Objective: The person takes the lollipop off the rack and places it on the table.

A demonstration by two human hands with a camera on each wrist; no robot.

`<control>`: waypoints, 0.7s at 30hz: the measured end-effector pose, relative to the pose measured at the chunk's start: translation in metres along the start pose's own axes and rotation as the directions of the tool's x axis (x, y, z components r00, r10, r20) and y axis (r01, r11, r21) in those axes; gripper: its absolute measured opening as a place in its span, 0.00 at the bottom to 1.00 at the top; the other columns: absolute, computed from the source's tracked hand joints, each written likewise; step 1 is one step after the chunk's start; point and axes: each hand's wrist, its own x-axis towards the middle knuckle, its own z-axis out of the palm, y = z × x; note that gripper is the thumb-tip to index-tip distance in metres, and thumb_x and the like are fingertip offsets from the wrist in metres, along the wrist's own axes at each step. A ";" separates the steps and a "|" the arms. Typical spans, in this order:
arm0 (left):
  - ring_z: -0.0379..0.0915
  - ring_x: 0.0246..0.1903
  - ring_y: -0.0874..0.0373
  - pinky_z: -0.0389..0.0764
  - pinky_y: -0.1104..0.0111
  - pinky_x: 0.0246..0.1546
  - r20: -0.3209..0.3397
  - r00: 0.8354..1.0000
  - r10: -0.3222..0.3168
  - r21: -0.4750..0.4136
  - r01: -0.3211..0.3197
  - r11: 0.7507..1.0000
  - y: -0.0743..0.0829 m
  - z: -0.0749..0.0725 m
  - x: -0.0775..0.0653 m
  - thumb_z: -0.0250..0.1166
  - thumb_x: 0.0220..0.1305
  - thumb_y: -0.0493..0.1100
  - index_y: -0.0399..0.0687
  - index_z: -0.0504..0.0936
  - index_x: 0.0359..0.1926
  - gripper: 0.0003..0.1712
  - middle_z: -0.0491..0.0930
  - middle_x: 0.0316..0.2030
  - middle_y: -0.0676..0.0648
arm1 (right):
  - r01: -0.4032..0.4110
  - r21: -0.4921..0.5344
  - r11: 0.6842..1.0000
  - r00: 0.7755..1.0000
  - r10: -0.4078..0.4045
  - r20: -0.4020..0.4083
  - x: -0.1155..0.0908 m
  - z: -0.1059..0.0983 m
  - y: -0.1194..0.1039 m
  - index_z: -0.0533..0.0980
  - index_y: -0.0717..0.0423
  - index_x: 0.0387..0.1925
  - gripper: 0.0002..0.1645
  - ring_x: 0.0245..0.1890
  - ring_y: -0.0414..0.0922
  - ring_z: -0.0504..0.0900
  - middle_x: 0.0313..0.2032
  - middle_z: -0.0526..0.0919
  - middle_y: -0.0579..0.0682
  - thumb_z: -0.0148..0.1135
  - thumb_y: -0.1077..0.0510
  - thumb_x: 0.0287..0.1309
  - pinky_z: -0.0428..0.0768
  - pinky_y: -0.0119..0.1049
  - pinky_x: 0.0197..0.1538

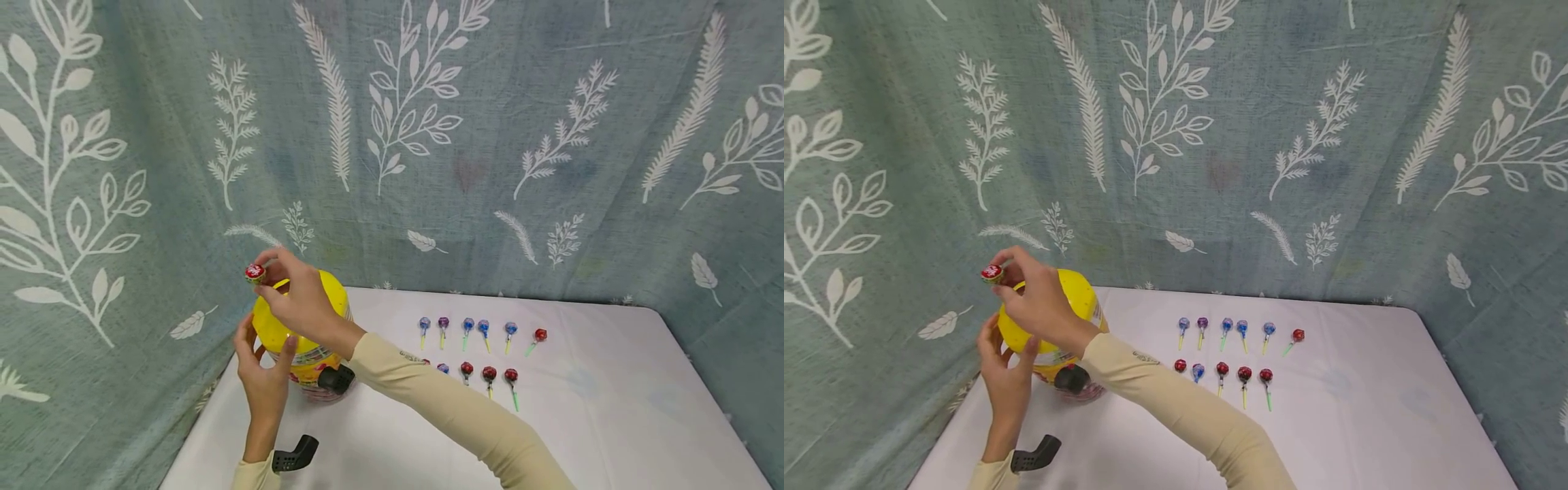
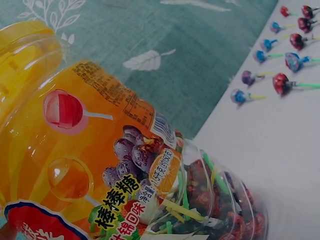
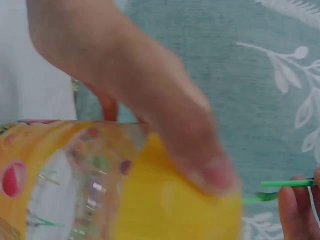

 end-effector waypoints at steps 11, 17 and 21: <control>0.56 0.63 0.59 0.63 0.69 0.56 0.010 1.000 0.016 0.017 -0.016 1.000 -0.001 -0.001 0.002 0.67 0.56 0.40 0.59 0.57 0.69 0.43 0.64 0.64 0.55 | 0.028 0.006 1.000 0.999 -0.028 0.040 -0.005 -0.032 -0.019 0.69 0.56 0.47 0.18 0.31 0.32 0.78 0.33 0.82 0.49 0.62 0.68 0.56 0.78 0.24 0.36; 0.56 0.63 0.60 0.62 0.69 0.55 0.039 0.999 -0.009 0.057 0.007 0.998 0.004 -0.003 0.004 0.68 0.56 0.42 0.60 0.57 0.69 0.43 0.63 0.64 0.56 | 0.018 0.013 1.000 0.999 -0.019 0.027 -0.013 -0.048 -0.020 0.69 0.56 0.47 0.19 0.31 0.34 0.78 0.33 0.82 0.50 0.63 0.68 0.55 0.79 0.27 0.35; 0.56 0.63 0.59 0.62 0.67 0.55 0.043 0.999 -0.030 0.089 0.026 0.996 0.005 -0.003 0.004 0.68 0.56 0.44 0.61 0.56 0.69 0.43 0.61 0.65 0.55 | -0.002 0.021 1.000 1.000 0.002 0.022 -0.019 -0.060 -0.019 0.69 0.55 0.47 0.20 0.32 0.35 0.78 0.33 0.81 0.50 0.63 0.68 0.55 0.80 0.29 0.35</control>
